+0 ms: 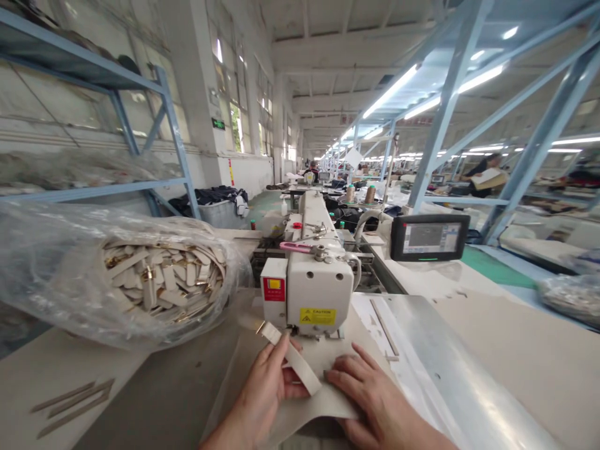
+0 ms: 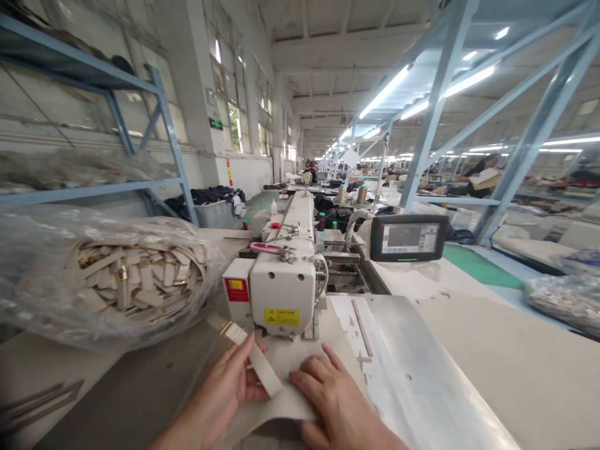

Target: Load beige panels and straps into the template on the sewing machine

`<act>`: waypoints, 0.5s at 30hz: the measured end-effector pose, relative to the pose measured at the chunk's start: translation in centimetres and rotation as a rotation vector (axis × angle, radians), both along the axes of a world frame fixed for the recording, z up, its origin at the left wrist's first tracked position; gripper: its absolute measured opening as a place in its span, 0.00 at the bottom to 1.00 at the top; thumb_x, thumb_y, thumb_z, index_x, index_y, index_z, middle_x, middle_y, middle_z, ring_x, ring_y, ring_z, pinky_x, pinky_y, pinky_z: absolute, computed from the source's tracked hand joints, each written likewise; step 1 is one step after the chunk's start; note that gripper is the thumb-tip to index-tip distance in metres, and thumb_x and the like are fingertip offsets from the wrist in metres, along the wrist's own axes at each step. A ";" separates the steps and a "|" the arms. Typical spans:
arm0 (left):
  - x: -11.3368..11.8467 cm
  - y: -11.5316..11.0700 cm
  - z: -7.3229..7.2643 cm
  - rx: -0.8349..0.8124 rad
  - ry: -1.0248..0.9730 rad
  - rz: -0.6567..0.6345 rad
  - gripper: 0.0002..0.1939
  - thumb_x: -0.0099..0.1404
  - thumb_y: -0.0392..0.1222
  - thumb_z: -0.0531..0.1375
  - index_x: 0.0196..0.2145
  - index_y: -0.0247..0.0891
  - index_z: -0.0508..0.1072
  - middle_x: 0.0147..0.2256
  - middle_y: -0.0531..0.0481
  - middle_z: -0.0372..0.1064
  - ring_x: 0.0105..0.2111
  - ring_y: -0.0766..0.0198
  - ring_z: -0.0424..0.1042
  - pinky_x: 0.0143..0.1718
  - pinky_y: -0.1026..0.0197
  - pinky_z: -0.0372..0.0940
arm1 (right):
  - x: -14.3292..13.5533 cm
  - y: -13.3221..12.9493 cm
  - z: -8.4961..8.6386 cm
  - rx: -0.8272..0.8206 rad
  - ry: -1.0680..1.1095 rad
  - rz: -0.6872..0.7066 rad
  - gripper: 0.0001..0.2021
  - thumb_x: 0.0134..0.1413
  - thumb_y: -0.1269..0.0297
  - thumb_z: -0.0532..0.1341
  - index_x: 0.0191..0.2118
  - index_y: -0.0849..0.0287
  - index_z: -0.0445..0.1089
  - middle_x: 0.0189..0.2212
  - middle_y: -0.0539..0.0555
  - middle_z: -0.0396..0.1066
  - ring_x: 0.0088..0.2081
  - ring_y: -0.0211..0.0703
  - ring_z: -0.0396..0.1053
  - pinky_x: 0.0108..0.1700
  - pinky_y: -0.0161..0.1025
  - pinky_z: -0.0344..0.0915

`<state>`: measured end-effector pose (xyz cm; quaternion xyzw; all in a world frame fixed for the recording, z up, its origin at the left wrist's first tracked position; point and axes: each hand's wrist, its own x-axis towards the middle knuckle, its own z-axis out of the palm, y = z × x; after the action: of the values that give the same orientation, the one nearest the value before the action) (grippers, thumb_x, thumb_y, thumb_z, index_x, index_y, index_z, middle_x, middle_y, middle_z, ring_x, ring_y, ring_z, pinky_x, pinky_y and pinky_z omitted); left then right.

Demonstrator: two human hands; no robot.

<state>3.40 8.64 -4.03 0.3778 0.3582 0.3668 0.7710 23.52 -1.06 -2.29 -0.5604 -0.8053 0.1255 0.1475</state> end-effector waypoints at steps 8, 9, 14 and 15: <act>-2.2 1.2 0.1 0.138 0.042 -0.459 0.36 0.53 0.59 0.71 0.52 0.35 0.69 0.40 0.44 0.77 0.38 0.60 0.77 0.39 0.63 0.67 | -2.2 3.8 -0.7 -0.199 0.054 -0.282 0.11 0.55 0.65 0.52 0.23 0.57 0.61 0.21 0.52 0.68 0.26 0.42 0.67 0.29 0.37 0.53; -2.4 1.4 -0.1 0.171 0.054 -0.544 0.37 0.51 0.57 0.72 0.52 0.34 0.68 0.38 0.46 0.77 0.36 0.61 0.76 0.36 0.64 0.65 | -2.2 4.1 -0.7 -0.210 0.059 -0.284 0.11 0.54 0.65 0.52 0.22 0.58 0.60 0.21 0.51 0.68 0.26 0.41 0.66 0.29 0.37 0.52; -2.5 2.1 -1.0 0.243 0.219 -0.572 0.33 0.48 0.49 0.67 0.49 0.30 0.69 0.25 0.56 0.69 0.20 0.72 0.60 0.23 0.68 0.51 | -1.9 4.2 -0.6 -0.237 0.076 -0.282 0.08 0.52 0.67 0.53 0.24 0.58 0.61 0.23 0.51 0.70 0.28 0.40 0.69 0.29 0.34 0.53; -2.4 2.2 -1.0 0.250 0.231 -0.566 0.32 0.49 0.48 0.66 0.50 0.29 0.69 0.24 0.57 0.67 0.19 0.72 0.58 0.22 0.68 0.50 | -1.9 4.1 -0.6 -0.234 0.076 -0.282 0.08 0.52 0.67 0.53 0.24 0.58 0.62 0.23 0.52 0.71 0.29 0.40 0.70 0.29 0.34 0.54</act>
<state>0.96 10.86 -5.00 0.5930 0.2763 0.1336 0.7444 21.65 3.01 -2.88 -0.6759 -0.6926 0.2173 0.1276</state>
